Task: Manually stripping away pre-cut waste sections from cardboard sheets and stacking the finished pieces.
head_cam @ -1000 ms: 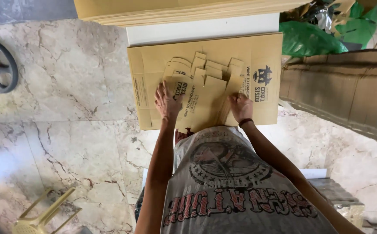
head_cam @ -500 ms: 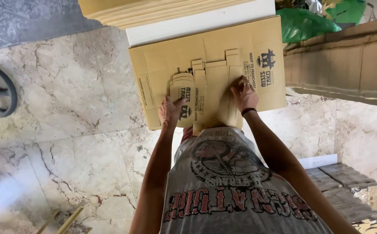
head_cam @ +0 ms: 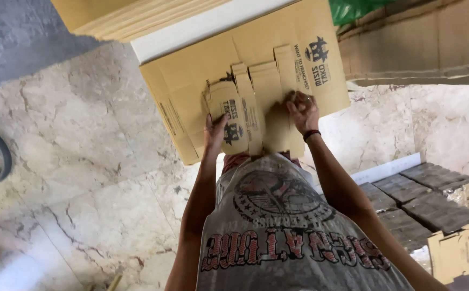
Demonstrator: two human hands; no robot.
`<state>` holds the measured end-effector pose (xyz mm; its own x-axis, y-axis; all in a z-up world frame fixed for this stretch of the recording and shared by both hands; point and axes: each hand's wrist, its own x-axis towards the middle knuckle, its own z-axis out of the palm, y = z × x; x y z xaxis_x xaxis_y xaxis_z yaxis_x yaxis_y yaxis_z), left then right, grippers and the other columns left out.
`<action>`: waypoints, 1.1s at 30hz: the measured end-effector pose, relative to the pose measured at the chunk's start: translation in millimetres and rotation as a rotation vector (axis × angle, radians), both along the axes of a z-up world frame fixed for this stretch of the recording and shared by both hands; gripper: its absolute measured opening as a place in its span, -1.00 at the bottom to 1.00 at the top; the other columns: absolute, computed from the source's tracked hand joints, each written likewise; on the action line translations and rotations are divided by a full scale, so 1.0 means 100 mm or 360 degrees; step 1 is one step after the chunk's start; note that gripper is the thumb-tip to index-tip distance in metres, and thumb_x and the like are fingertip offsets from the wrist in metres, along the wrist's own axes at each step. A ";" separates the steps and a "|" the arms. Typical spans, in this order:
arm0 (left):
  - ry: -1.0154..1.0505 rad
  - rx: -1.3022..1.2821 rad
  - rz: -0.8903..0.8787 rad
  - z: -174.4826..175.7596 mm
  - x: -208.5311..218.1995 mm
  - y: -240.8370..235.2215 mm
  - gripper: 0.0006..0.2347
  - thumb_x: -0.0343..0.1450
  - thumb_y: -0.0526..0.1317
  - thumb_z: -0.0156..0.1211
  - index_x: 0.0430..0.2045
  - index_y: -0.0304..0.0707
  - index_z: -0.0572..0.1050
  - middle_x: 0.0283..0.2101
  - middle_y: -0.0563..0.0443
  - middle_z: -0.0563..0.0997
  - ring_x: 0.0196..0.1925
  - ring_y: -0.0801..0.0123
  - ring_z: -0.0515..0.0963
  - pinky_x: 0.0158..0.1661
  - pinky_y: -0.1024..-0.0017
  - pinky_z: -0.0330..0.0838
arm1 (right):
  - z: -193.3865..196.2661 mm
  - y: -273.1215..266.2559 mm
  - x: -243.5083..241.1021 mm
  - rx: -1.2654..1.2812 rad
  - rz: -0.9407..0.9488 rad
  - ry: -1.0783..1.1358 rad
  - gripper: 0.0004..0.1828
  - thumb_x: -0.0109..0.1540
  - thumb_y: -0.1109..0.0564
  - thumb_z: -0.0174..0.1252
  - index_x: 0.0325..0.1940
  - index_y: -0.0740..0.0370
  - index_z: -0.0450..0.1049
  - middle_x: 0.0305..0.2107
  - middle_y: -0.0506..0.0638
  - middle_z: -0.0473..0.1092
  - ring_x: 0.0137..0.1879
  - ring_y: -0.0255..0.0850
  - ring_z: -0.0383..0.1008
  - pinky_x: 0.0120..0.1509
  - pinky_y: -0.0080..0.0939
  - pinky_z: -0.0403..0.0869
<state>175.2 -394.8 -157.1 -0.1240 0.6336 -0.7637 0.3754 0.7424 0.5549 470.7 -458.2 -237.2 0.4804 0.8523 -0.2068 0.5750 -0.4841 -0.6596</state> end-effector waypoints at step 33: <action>0.0681 0.0804 -0.2376 -0.98 1.31 0.91 -0.47 0.43 0.06 0.08 0.29 -0.13 0.26 0.18 -0.11 0.41 0.25 0.08 0.39 0.18 0.00 0.23 | -0.24 -1.39 -1.27 -0.0050 -0.1928 0.2977 -0.49 0.32 -0.16 0.17 0.22 0.19 0.37 -0.03 -0.03 0.34 0.21 0.06 0.44 0.48 0.11 0.20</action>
<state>306.6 -304.1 -255.5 0.6573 0.5394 -0.5263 0.7346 -0.6147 0.2873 343.4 -597.1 -261.7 -0.0831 0.3803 -0.9211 -0.9965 -0.0341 0.0758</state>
